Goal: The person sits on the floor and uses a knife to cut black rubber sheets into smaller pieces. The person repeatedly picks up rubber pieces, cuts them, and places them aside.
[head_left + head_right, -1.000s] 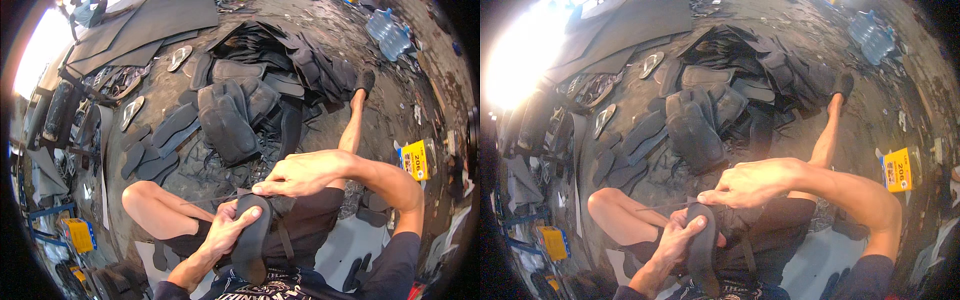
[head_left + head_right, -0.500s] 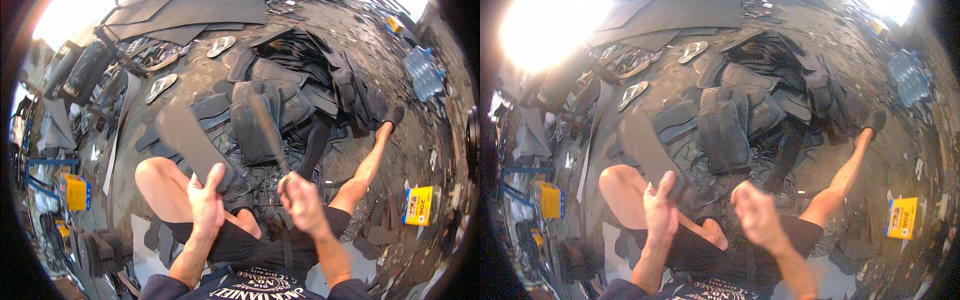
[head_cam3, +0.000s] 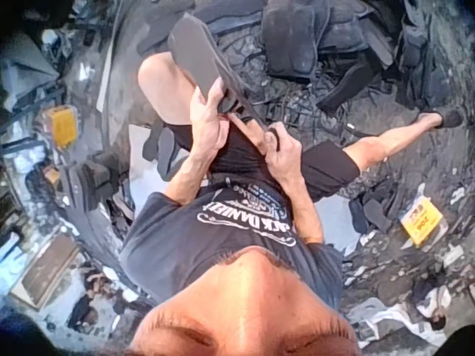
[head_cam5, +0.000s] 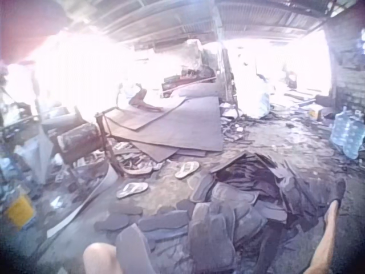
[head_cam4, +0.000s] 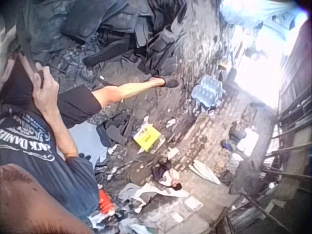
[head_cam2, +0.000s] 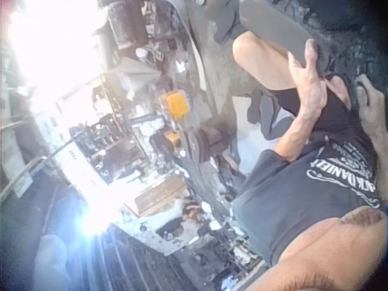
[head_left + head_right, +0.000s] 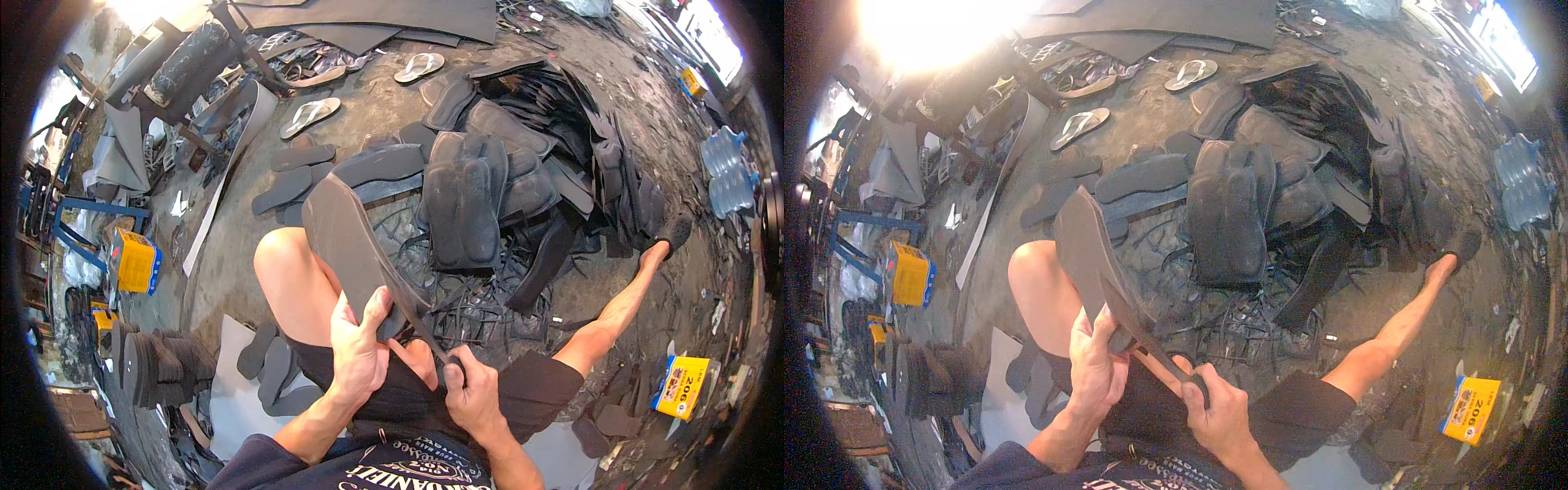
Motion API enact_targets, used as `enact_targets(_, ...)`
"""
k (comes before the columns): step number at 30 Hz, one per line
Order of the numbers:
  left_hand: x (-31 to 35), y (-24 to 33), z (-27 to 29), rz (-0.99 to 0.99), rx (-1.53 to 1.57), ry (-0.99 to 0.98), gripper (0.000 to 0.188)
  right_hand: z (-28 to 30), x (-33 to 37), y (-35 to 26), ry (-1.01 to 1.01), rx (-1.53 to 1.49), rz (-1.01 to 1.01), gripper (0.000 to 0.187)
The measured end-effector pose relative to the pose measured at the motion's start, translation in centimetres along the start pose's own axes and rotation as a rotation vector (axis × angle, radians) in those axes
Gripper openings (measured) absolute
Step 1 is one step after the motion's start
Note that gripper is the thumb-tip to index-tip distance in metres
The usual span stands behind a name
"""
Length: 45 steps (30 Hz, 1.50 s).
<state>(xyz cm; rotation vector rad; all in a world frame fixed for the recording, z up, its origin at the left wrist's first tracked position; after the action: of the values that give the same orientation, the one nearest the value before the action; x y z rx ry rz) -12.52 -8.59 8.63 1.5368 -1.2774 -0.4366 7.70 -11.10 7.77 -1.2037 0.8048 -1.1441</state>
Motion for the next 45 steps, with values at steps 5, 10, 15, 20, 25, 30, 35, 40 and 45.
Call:
enact_targets(5,0.9,-0.2,1.6,-0.036,0.002,-0.003,0.046,-1.6,-2.7,-1.6,-0.215,-0.087,-0.139,0.047)
enact_targets(10,1.5,-0.5,2.2,0.013,-0.013,-0.04,0.05,-4.2,-6.6,-1.8,-0.164,-0.137,-0.108,0.047)
enact_targets(15,2.7,-2.1,0.3,0.077,-0.003,-0.125,0.047,-5.7,-14.6,1.0,-0.024,-0.163,-0.012,0.053)
enact_targets(20,3.3,-3.7,1.9,0.081,-0.171,-0.196,0.066,-6.7,-16.6,4.4,-0.267,-0.531,-0.319,0.057)
enact_targets(25,2.2,-3.1,1.4,-0.041,-0.473,-0.203,0.055,-1.0,-7.4,0.8,-0.024,-0.232,-0.264,0.079)
enact_targets(30,-3.3,-2.4,-0.5,0.089,-0.26,0.026,0.042,0.7,-2.4,0.3,-0.048,-0.231,-0.132,0.053)
enact_targets(35,-3.8,-3.0,-2.7,0.219,-0.194,-0.111,0.036,2.7,3.0,2.9,0.135,-0.008,-0.101,0.055)
enact_targets(40,-2.3,-3.1,-4.3,0.241,-0.388,-0.302,0.039,4.3,1.5,2.8,0.207,0.065,-0.017,0.054)
enact_targets(45,0.1,-4.5,-5.4,0.329,-0.531,-0.6,0.036,5.6,-4.2,2.0,0.15,-0.123,-0.225,0.047)
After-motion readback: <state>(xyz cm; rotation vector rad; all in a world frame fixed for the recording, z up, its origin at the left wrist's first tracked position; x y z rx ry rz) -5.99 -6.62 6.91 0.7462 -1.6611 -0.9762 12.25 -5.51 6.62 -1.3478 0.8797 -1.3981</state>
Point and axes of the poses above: each hand's wrist, its own x-axis away from the middle knuckle, its own z-axis out of the back of the hand, y = z × x, the point moved 9 cm from there along -x, towards the middle knuckle, and after that the axes turned 12 degrees about -x, right-handed, at the moved point
